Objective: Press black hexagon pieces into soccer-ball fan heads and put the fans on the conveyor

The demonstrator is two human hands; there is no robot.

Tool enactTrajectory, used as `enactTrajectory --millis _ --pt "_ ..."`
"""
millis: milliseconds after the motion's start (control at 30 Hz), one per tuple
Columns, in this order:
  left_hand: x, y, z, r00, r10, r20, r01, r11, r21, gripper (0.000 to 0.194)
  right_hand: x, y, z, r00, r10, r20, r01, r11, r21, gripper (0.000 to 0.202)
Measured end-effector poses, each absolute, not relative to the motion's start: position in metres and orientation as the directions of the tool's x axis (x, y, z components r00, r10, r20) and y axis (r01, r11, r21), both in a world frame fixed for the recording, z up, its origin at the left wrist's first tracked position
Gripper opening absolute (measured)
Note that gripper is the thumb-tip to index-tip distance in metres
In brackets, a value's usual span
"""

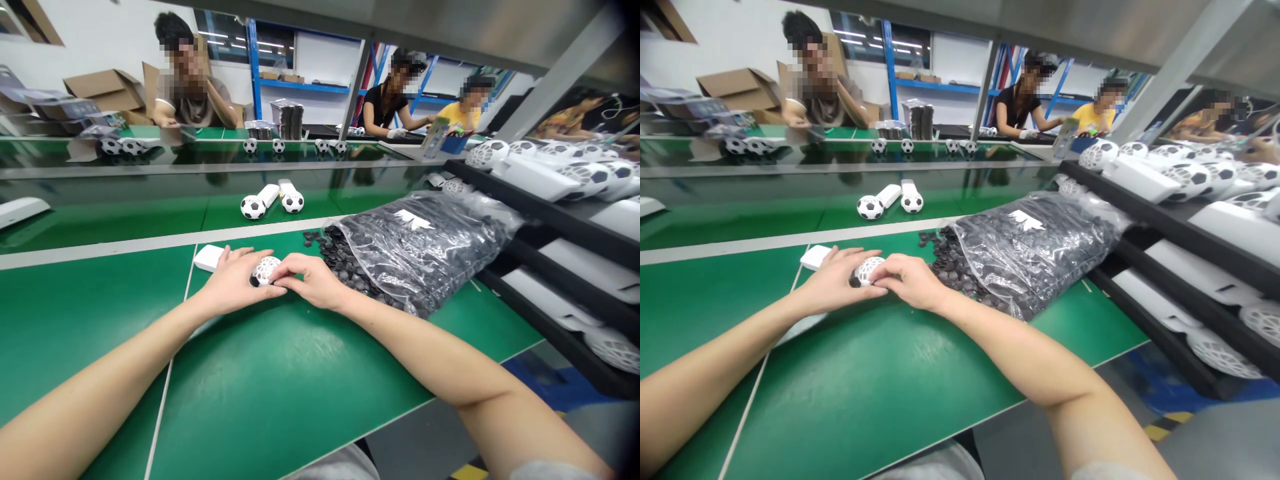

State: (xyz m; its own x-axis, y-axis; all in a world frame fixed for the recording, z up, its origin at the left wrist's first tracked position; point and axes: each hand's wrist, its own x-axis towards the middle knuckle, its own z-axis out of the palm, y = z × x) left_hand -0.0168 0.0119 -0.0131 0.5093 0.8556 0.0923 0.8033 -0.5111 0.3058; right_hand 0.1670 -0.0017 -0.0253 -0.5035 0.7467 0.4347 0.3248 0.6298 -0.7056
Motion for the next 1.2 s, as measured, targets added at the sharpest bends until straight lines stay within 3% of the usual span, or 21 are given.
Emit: enactTrajectory --millis 133,300,467,567,633,700,800,867,1033,1200 --pt "-0.015 0.009 -0.012 0.493 0.861 0.123 0.799 -0.504 0.328 0.068 0.167 0.003 -0.029 -0.395 0.819 0.416 0.333 0.549 -0.766 0.016" --pt "-0.014 0.008 -0.011 0.481 0.866 0.137 0.789 -0.496 0.362 0.063 0.169 0.004 -0.033 -0.388 0.887 0.251 0.38 0.402 -0.833 0.04" --pt "-0.012 0.009 -0.01 0.49 0.86 0.141 0.763 -0.501 0.407 0.056 0.164 0.001 -0.042 -0.412 0.896 0.168 0.284 0.301 -0.91 0.038" --pt "-0.014 0.009 -0.01 0.505 0.849 0.156 0.742 -0.519 0.425 0.054 0.163 0.0 -0.038 -0.39 0.905 0.169 0.322 0.306 -0.896 0.037" --pt "-0.018 0.01 -0.009 0.534 0.831 0.159 0.717 -0.544 0.436 0.056 0.168 0.001 -0.028 -0.425 0.893 0.146 0.41 0.334 -0.849 0.032" --pt "-0.021 0.011 -0.009 0.585 0.801 0.13 0.688 -0.574 0.443 0.06 0.178 0.002 -0.014 -0.444 0.888 0.119 0.574 0.384 -0.724 0.024" --pt "-0.021 0.008 -0.011 0.62 0.783 0.049 0.694 -0.577 0.431 0.067 0.194 0.005 0.001 -0.331 0.942 0.058 0.873 0.329 -0.361 0.023" --pt "-0.016 0.004 -0.014 0.563 0.823 0.074 0.742 -0.543 0.394 0.07 0.201 0.007 0.003 -0.268 0.963 -0.031 0.944 0.256 -0.207 0.023" --pt "-0.007 0.0 -0.018 0.488 0.857 0.168 0.784 -0.514 0.348 0.066 0.205 0.016 -0.006 -0.288 0.95 -0.122 0.944 0.26 -0.202 0.01" --pt "-0.018 0.004 -0.011 0.621 0.783 0.018 0.662 -0.537 0.522 0.066 0.207 0.02 -0.007 -0.322 0.94 -0.108 0.928 0.291 -0.232 0.009"
